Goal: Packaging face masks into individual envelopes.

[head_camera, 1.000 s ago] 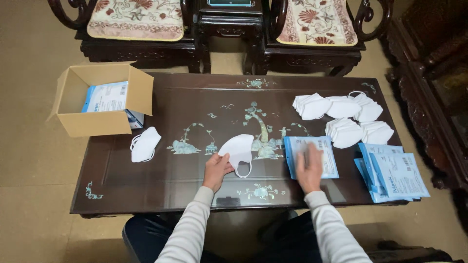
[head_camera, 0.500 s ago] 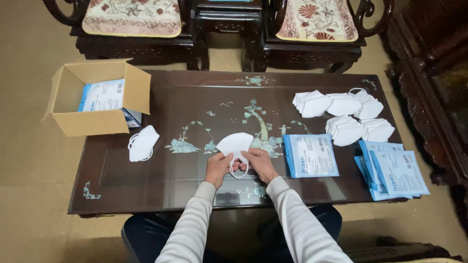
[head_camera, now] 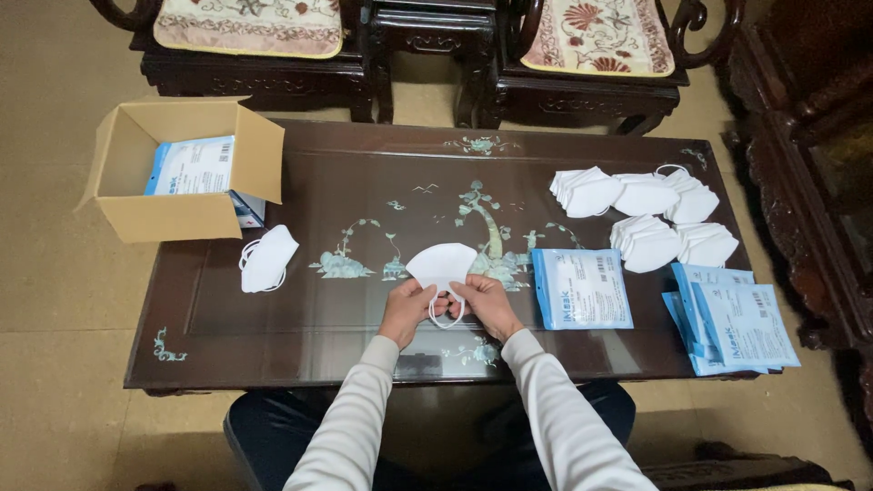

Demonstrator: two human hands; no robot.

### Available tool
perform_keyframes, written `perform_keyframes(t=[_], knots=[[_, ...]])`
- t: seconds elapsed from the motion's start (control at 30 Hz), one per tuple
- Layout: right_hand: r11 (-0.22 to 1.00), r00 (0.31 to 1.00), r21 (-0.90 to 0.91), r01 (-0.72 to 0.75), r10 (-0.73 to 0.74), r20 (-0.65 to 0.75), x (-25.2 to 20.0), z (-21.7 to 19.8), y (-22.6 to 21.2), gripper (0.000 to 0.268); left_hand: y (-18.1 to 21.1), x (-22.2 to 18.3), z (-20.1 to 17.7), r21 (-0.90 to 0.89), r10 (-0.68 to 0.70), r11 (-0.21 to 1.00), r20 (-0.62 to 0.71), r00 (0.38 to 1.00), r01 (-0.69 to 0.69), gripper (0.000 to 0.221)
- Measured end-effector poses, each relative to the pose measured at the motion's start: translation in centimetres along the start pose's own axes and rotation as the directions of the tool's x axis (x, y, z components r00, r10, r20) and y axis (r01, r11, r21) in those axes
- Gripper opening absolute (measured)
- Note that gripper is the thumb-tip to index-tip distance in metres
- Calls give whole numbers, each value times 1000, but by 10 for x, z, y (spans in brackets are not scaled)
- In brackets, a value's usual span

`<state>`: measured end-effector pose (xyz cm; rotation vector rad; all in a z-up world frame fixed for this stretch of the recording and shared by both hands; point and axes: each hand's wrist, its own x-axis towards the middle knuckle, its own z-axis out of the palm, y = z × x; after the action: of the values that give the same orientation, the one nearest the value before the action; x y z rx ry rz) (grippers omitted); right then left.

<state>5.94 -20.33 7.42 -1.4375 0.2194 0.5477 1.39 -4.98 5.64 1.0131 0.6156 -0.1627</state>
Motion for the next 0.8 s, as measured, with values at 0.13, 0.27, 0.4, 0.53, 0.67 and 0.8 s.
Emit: perform_keyframes(t=[0.13,0.27,0.4,0.53,0.67,0.8], knots=[[1000,1000,-11,-14,15,23,-7,-2,-10,8,2,-3,1,-10,5,1000,-22,1000,-6,29],[983,988,103,-149,151,-15,-11,-7,-26,20,-13,11,-6,-20,24,1000,-28,999,-24,23],[995,997,76,-71,70,13,37,-32,34,28,-24,21,-10,-83,43,995,-60,997,-48,28],[995,992,92,-34,44,-120,34,-21,33,28,15,-20,8,-351,-132,927,29,991,133,50],[996,965,87,-11,33,-260,32,-13,33,33,15,-22,18,-250,-122,961,8,993,120,57],[998,956,22,58,-50,-288,47,-15,53,33,-32,29,6,-224,-99,972,-114,989,72,62]])
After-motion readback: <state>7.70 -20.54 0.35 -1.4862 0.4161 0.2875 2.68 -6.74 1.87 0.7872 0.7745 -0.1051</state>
